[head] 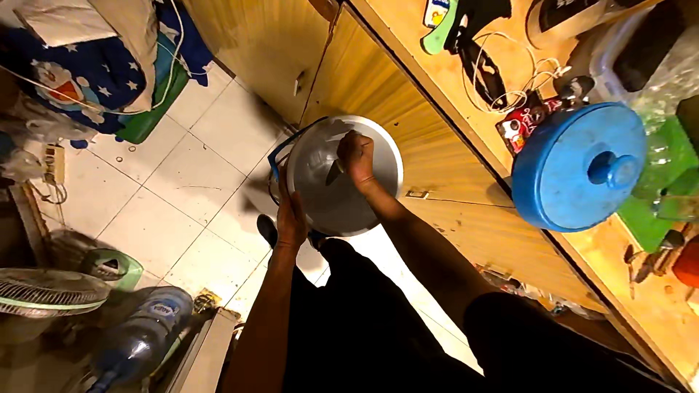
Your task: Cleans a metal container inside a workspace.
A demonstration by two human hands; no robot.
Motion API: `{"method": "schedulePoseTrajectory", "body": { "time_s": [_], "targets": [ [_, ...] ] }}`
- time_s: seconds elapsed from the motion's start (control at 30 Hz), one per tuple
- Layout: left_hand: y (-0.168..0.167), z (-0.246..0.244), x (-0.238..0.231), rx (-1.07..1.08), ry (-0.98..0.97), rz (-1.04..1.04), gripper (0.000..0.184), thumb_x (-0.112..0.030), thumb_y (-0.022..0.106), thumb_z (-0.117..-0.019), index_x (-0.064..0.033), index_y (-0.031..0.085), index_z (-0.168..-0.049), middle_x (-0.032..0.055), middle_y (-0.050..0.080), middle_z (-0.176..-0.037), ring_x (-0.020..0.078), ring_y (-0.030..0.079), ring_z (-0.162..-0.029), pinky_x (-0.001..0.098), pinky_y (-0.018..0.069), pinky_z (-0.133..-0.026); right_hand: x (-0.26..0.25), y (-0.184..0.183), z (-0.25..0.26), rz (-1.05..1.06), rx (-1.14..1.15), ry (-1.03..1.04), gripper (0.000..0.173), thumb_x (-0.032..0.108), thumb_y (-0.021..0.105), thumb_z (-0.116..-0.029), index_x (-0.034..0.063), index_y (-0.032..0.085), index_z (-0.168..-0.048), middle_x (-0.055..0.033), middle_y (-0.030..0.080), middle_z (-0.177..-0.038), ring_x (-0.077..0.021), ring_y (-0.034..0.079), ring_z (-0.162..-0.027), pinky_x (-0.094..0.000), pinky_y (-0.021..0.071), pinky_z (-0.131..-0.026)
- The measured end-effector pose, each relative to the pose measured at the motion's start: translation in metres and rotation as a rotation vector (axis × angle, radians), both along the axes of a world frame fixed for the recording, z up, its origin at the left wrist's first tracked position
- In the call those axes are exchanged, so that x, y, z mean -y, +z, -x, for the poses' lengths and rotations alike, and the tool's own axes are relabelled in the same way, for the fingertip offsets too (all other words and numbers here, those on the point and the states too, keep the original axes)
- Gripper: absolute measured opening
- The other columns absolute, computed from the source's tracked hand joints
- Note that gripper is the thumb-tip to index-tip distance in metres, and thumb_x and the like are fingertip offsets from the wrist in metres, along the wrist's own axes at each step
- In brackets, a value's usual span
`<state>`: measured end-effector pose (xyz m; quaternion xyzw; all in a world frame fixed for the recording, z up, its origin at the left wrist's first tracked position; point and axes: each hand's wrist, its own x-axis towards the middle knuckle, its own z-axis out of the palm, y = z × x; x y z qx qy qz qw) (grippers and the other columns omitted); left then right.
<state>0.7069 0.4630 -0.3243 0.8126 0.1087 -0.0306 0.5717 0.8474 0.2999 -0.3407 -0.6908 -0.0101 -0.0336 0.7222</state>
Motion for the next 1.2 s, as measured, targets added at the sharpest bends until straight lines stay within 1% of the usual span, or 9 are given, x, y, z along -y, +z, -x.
{"method": "schedulePoseTrajectory", "body": {
  "time_s": [0.23,0.33,0.43,0.57,0.7,0.83,0.93,1.03,1.2],
  "targets": [
    [-0.003,-0.001,0.000,0.007,-0.003,-0.027,0.059,-0.029,0.026,-0.1128,-0.0088,0.009,-0.166,0.0110,0.025,-0.170,0.0206,0.042,-0.148,0.0401,0.0384,-0.119,-0.007,0.025,0.003,-0.035,-0.029,0.093,0.040,0.014,0.038,-0.1035,0.0148,0.052,-0.066,0.0088,0.049,-0.055,-0.0017,0.047,-0.051,-0.0220,0.0429,-0.051],
    [0.003,0.006,0.004,-0.015,-0.015,-0.052,0.060,-0.030,0.027,-0.1122,-0.0099,0.010,-0.166,0.0118,0.028,-0.168,0.0227,0.045,-0.145,0.0416,0.0425,-0.116,-0.008,-0.011,0.031,0.342,-0.239,0.102,0.041,0.010,0.042,-0.1055,-0.0012,0.055,-0.068,-0.0007,0.050,-0.058,-0.0067,0.049,-0.055,-0.0278,0.0454,-0.056],
    [0.003,0.001,-0.001,-0.025,-0.010,-0.058,0.060,-0.025,0.030,-0.1114,-0.0103,0.011,-0.166,0.0164,0.037,-0.163,0.0294,0.055,-0.136,0.0479,0.0499,-0.106,-0.009,0.006,0.018,0.345,-0.168,0.102,0.037,0.006,0.039,-0.1063,-0.0065,0.059,-0.078,-0.0027,0.054,-0.065,-0.0057,0.052,-0.061,-0.0255,0.0492,-0.062],
    [-0.001,-0.001,0.001,0.007,-0.008,-0.005,0.060,-0.027,0.028,-0.1122,-0.0100,0.008,-0.166,0.0144,0.030,-0.167,0.0254,0.049,-0.142,0.0433,0.0449,-0.113,0.008,0.034,-0.005,0.110,0.092,0.030,0.043,0.012,0.034,-0.1045,0.0136,0.053,-0.065,0.0081,0.053,-0.058,-0.0021,0.052,-0.054,-0.0243,0.0462,-0.054],
    [0.000,-0.003,0.001,0.011,-0.002,-0.013,0.060,-0.026,0.028,-0.1119,-0.0090,0.009,-0.166,0.0178,0.035,-0.164,0.0282,0.051,-0.140,0.0463,0.0455,-0.111,0.005,0.030,-0.013,0.090,0.200,0.004,0.047,0.014,0.028,-0.1053,0.0127,0.053,-0.065,0.0059,0.056,-0.061,-0.0038,0.056,-0.059,-0.0252,0.0486,-0.059],
    [-0.004,-0.004,-0.001,0.046,-0.014,-0.018,0.059,-0.026,0.027,-0.1117,-0.0058,0.012,-0.165,0.0150,0.027,-0.168,0.0253,0.042,-0.148,0.0434,0.0411,-0.117,-0.019,0.003,-0.015,0.013,0.171,0.077,0.040,0.018,0.037,-0.1068,0.0085,0.061,-0.077,0.0067,0.057,-0.065,-0.0026,0.056,-0.062,-0.0250,0.0504,-0.062],
    [-0.003,-0.001,-0.002,-0.001,-0.015,-0.019,0.059,-0.027,0.029,-0.1125,-0.0094,0.011,-0.166,0.0118,0.026,-0.169,0.0236,0.042,-0.148,0.0422,0.0408,-0.117,-0.030,-0.009,-0.008,0.241,0.002,0.103,0.035,0.008,0.040,-0.1032,0.0032,0.056,-0.073,0.0018,0.055,-0.063,-0.0053,0.055,-0.060,-0.0261,0.0502,-0.062],
    [0.000,-0.001,0.002,0.006,0.006,-0.028,0.060,-0.031,0.028,-0.1123,-0.0091,0.013,-0.165,0.0120,0.029,-0.168,0.0248,0.048,-0.143,0.0434,0.0463,-0.112,-0.021,-0.023,-0.007,0.345,0.063,0.161,0.037,0.007,0.039,-0.1050,-0.0032,0.060,-0.076,-0.0040,0.058,-0.065,-0.0087,0.058,-0.063,-0.0287,0.0522,-0.065],
    [0.001,-0.001,0.001,0.042,-0.005,0.007,0.059,-0.032,0.027,-0.1122,-0.0103,0.013,-0.166,0.0086,0.023,-0.171,0.0207,0.036,-0.151,0.0424,0.0379,-0.120,0.004,-0.012,-0.001,0.325,0.074,0.150,0.041,0.010,0.037,-0.1045,0.0045,0.057,-0.070,0.0034,0.054,-0.062,-0.0032,0.054,-0.059,-0.0249,0.0487,-0.059]
  ]
}}
